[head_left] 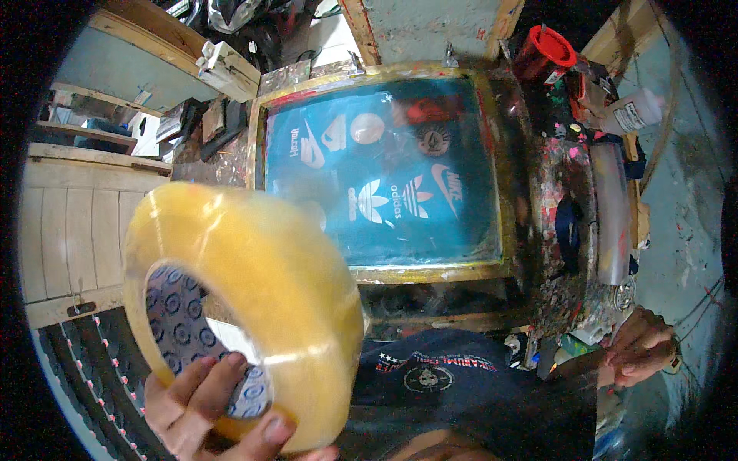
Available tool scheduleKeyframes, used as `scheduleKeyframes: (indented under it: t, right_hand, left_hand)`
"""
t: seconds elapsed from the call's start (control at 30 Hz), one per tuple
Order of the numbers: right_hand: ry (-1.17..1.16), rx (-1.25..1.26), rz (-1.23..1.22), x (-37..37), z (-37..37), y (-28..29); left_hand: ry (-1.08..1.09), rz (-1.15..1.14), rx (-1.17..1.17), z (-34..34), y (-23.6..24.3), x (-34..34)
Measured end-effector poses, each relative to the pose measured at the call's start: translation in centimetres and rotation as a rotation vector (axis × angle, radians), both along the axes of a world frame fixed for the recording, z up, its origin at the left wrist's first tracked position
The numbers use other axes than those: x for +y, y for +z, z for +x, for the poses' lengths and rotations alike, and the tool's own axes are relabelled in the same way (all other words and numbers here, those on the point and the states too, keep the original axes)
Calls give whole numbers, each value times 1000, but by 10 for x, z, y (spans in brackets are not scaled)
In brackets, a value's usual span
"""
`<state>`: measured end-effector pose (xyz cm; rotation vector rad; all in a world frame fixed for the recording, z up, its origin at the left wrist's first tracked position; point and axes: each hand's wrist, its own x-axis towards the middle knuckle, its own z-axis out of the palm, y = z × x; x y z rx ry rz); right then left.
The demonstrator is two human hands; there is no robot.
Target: The person prepares a screen printing frame by applying red ink to a stencil, wiping the surface, and securing the stencil with tape. They then use a utility knife to trim the edges of the stencil and apply clear tape to seal the frame.
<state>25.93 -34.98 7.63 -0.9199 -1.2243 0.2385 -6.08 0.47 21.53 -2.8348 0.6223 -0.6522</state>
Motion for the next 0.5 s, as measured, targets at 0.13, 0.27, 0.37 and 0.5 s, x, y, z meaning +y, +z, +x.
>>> scheduleKeyframes:
  t: [0.13, 0.27, 0.37, 0.5]
  right_hand:
    - [306, -142, -14, 29, 12, 22]
    - [-5, 260, -217, 54, -8, -45]
    - [-80, 232, -660, 79, -4, -92]
    - [-276, -219, -1031, 103, 8, -63]
  left_hand:
    - [-9, -116, 68, 4, 12, 3]
    - [74, -228, 173, 1, 16, 7]
    - [34, -117, 28, -17, -2, 20]
    - [455, -277, -68, 32, -74, 54]
